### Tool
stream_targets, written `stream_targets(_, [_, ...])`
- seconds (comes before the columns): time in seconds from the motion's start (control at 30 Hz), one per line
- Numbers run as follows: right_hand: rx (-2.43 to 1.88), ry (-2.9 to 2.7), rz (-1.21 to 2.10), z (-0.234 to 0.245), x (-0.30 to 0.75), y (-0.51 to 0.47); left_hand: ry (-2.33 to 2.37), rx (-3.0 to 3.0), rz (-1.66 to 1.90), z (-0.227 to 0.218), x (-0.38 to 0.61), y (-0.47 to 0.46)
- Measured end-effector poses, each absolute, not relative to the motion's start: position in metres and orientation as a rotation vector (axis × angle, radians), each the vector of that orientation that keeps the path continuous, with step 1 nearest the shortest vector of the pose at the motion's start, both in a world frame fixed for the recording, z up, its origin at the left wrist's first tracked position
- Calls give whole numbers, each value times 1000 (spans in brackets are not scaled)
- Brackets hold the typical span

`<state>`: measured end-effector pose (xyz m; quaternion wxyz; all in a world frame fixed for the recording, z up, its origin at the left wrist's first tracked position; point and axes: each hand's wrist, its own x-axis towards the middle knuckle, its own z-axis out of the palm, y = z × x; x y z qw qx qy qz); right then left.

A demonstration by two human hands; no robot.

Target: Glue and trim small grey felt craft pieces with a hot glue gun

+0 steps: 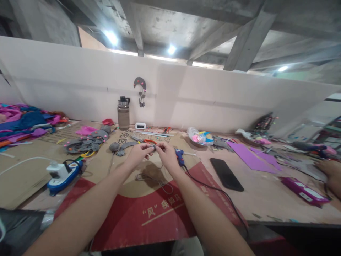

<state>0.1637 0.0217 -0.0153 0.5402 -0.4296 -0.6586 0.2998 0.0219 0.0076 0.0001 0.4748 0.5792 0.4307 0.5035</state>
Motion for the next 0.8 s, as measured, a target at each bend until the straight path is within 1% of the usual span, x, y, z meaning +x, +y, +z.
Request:
stream_targets(0.13, [-926,-1537,874,-18,164,25,999,1242,1300,-3,20,12])
stream_targets(0.23, [-894,-1538,887,-19,162,25,962,1148,1334,-1,21,11])
stream_targets(0.37, [-941,-1566,774,-20,161,22,1022,1186,1329,0,21,10])
stream_targets(0.57, [-1026,-1622,585,-12,162,13,1188,1368,1468,-3,19,13])
stream_targets(0.8, [-1066,-1701,522,-7,159,5,1048,1334,1398,-4,23,11])
